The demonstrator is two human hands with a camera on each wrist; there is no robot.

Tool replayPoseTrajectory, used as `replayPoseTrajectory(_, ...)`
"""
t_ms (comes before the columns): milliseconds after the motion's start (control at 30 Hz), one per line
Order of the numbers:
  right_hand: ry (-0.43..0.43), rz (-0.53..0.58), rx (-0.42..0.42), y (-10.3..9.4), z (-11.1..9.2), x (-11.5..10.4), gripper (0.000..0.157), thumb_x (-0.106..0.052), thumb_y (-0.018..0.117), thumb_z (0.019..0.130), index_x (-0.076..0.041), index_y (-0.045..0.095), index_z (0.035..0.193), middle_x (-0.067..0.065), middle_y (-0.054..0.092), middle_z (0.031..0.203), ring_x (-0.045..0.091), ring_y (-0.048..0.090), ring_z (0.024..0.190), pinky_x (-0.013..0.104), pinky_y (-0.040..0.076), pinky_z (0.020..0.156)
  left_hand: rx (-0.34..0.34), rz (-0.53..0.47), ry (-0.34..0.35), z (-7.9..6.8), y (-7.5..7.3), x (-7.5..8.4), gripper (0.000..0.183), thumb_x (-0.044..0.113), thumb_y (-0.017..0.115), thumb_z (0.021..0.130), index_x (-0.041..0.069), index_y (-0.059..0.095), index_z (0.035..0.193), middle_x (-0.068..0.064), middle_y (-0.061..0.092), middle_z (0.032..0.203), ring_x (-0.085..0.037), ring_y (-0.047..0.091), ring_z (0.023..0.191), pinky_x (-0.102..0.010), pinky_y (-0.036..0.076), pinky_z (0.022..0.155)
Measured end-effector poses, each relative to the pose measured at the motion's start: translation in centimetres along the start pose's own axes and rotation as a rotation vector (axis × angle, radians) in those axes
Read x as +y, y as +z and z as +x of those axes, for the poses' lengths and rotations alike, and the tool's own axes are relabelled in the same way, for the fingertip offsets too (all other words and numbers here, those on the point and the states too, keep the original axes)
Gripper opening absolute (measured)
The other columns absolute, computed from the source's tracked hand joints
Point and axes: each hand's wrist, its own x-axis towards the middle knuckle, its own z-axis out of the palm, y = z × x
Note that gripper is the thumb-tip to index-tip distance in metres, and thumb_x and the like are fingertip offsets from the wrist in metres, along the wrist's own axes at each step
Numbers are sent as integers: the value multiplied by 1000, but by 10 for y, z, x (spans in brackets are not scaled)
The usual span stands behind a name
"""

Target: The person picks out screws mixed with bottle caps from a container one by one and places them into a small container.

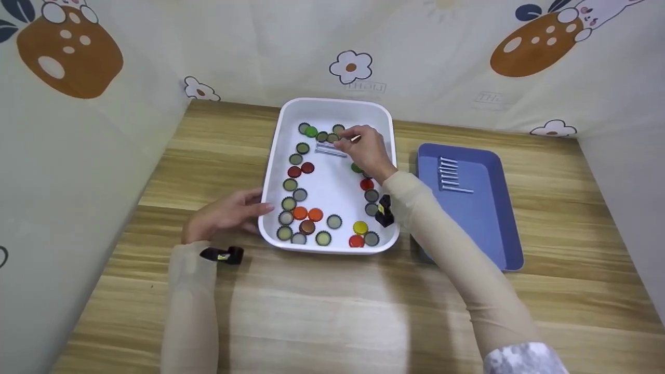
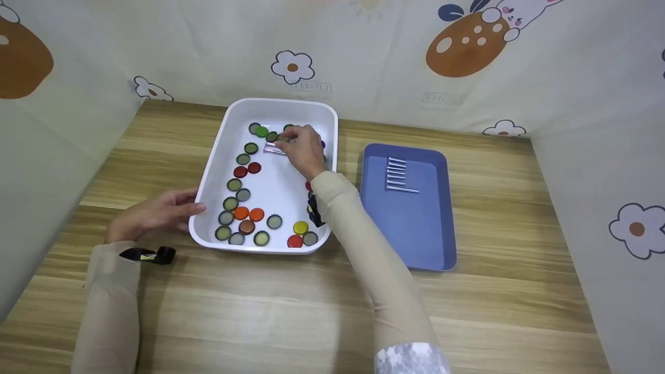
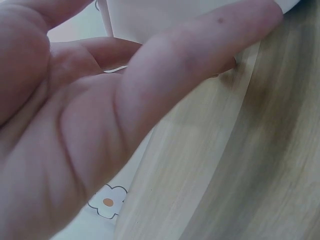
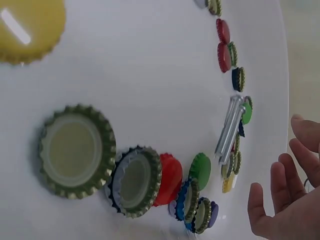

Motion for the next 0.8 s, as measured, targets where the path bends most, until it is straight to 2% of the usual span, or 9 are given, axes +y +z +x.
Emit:
replayPoseTrajectory(133,-19,-63,20,0,4,3,30,-22,73,93,-6,72,118,7,63,117,17,55,96,23,49,74,-1,-2,-2,0,0,-1,63,26,55,104,5,30,157,-29,58,137,-30,70,109,-40,63,89)
replayPoseTrajectory(400,-67,-125,6,9,10,6,28,-15,74,91,-2,72,116,12,61,116,20,55,101,28,51,85,15,-4,-42,-1,0,2,65,31,58,102,9,32,157,-25,59,137,-28,71,108,-40,62,91)
replayPoseTrajectory(800,-115,-268,-18,16,15,13,24,-11,71,93,-2,73,115,14,67,115,27,61,109,36,53,97,15,-6,-37,0,0,2,63,31,59,102,11,34,156,-23,61,137,-28,71,110,-40,62,91)
